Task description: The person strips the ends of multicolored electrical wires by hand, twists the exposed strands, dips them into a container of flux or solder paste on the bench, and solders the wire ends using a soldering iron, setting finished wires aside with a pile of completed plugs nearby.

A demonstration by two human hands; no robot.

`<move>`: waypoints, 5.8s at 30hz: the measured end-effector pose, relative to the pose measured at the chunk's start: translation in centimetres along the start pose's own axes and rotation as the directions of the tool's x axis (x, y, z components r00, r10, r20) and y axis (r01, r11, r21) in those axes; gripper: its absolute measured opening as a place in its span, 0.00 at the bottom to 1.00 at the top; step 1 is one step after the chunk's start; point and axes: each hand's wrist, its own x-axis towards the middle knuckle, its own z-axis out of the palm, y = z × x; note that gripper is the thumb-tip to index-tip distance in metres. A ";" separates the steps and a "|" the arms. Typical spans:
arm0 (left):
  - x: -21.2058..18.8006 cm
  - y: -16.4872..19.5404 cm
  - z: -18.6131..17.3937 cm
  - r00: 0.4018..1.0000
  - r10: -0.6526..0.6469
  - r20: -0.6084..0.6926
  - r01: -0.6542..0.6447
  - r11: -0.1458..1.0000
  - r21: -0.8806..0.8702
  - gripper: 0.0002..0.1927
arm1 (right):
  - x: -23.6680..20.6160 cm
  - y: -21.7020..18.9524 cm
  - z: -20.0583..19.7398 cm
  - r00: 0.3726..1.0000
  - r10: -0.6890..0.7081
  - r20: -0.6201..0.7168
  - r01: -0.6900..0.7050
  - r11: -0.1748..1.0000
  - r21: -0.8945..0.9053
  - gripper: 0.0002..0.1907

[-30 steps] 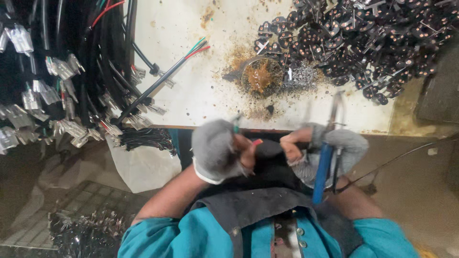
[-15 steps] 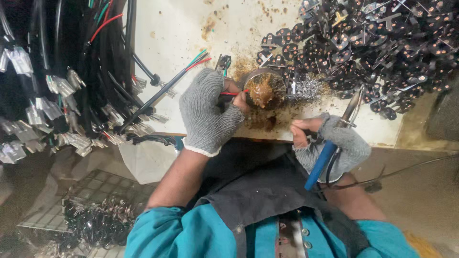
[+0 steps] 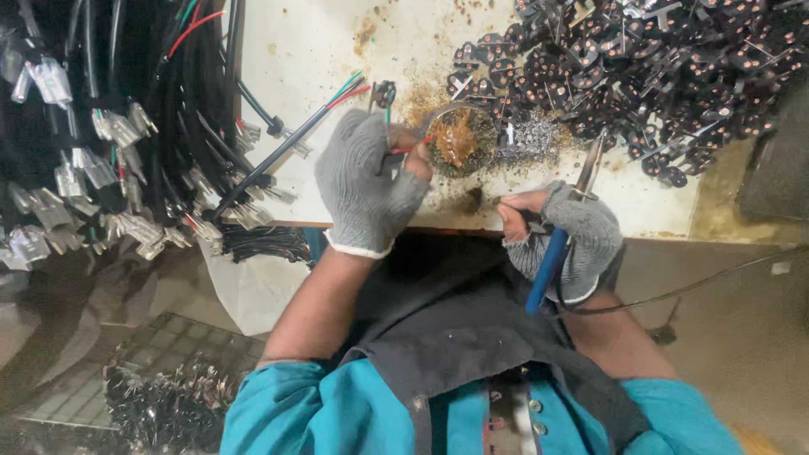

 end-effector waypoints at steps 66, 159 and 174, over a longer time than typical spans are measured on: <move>-4.1 2.4 1.6 0.944 0.127 0.304 -0.163 0.982 0.096 0.08 | -1.1 1.7 -1.7 0.905 -0.410 0.113 0.422 0.898 -0.122 0.22; -4.2 2.4 2.3 0.965 0.158 0.211 -0.194 0.968 0.162 0.09 | -2.4 3.2 -2.0 0.971 -0.078 0.225 -0.031 0.895 0.445 0.14; -4.4 2.8 1.9 0.973 0.130 0.192 -0.160 0.976 0.149 0.07 | 4.2 -1.1 -0.3 0.938 -0.293 -0.187 0.229 0.925 -0.304 0.19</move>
